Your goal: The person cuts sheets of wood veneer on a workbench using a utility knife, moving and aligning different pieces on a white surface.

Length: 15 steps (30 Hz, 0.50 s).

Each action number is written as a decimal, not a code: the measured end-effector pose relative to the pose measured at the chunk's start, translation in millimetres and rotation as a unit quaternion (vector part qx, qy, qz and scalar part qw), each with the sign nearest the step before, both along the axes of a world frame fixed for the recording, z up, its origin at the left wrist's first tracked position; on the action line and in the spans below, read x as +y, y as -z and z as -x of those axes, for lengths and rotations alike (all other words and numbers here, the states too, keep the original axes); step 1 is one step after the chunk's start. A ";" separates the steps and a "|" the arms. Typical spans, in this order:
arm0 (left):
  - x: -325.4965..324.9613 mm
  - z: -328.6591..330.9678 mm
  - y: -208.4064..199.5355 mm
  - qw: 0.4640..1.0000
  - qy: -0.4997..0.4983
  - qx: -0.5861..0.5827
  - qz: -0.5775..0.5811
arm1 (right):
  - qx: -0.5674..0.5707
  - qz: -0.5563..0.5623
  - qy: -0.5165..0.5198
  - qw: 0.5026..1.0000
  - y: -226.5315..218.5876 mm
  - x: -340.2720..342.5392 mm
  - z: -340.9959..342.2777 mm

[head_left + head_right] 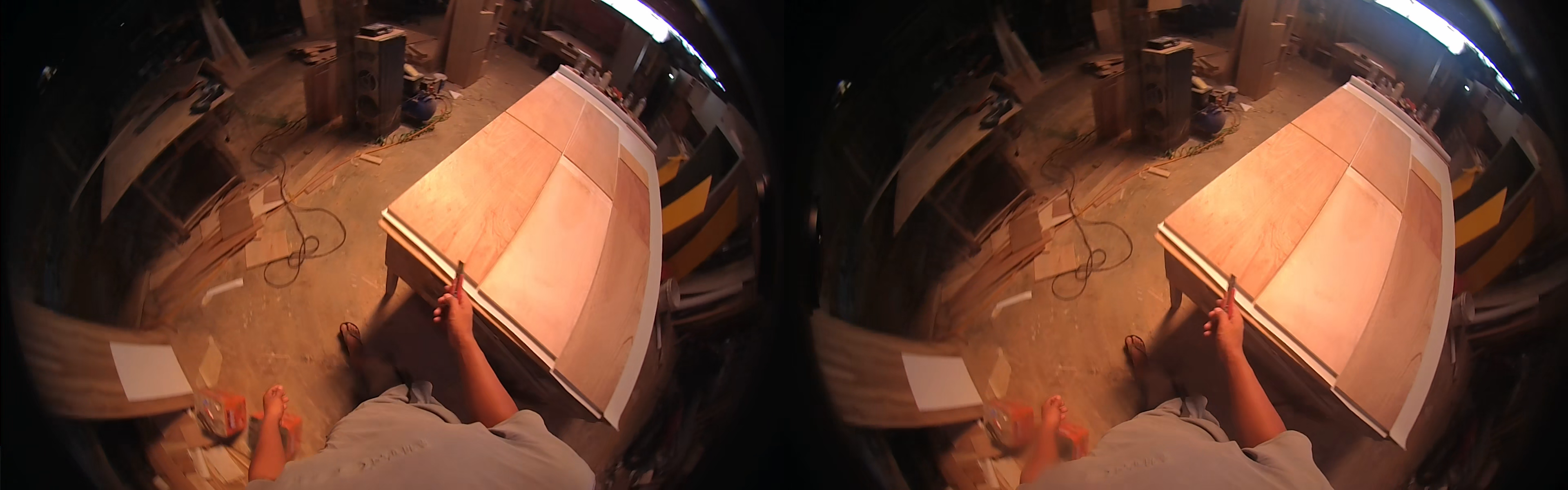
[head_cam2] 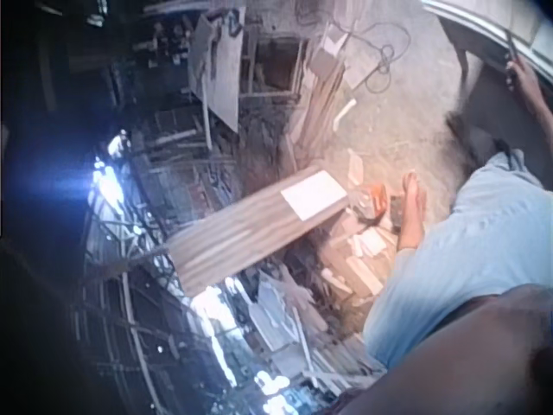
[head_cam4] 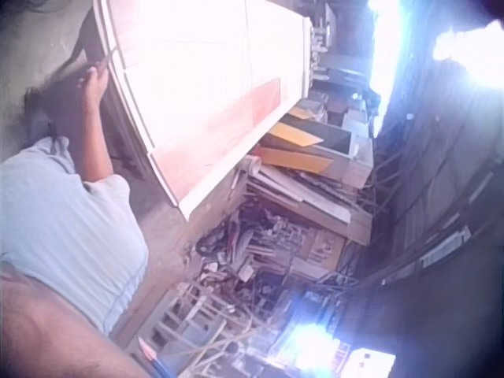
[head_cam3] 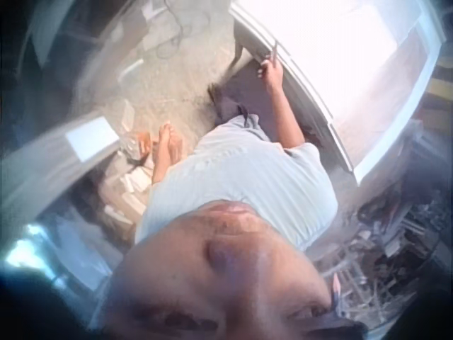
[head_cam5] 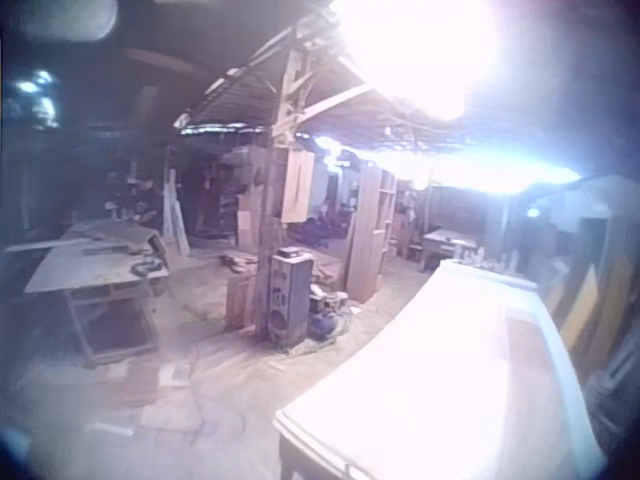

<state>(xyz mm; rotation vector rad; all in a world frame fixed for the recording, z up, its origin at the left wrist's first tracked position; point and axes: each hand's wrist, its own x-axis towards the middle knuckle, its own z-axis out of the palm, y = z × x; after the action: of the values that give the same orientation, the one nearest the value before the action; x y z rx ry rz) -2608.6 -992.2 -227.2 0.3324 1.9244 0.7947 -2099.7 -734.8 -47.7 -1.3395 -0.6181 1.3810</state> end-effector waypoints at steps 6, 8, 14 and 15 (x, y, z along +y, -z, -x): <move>170.8 33.5 -23.0 0.988 0.031 -0.016 0.148 | 0.030 0.004 0.176 0.984 23.8 149.1 33.5; 219.8 54.4 -33.0 0.971 0.188 0.003 0.148 | 0.046 0.006 0.211 0.976 23.1 209.5 50.4; 385.9 112.4 -11.9 0.950 0.287 0.012 0.126 | 0.009 -0.011 0.137 0.991 -26.3 392.2 111.1; 419.4 124.5 -9.1 0.948 0.288 0.012 0.134 | -0.011 0.005 0.113 0.994 -27.3 416.5 118.7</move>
<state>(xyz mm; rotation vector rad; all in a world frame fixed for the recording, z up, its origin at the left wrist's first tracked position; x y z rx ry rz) -2733.1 -572.8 -218.1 0.6940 1.7898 0.1423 -2218.4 -318.3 -20.5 -1.3891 -0.4587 1.1900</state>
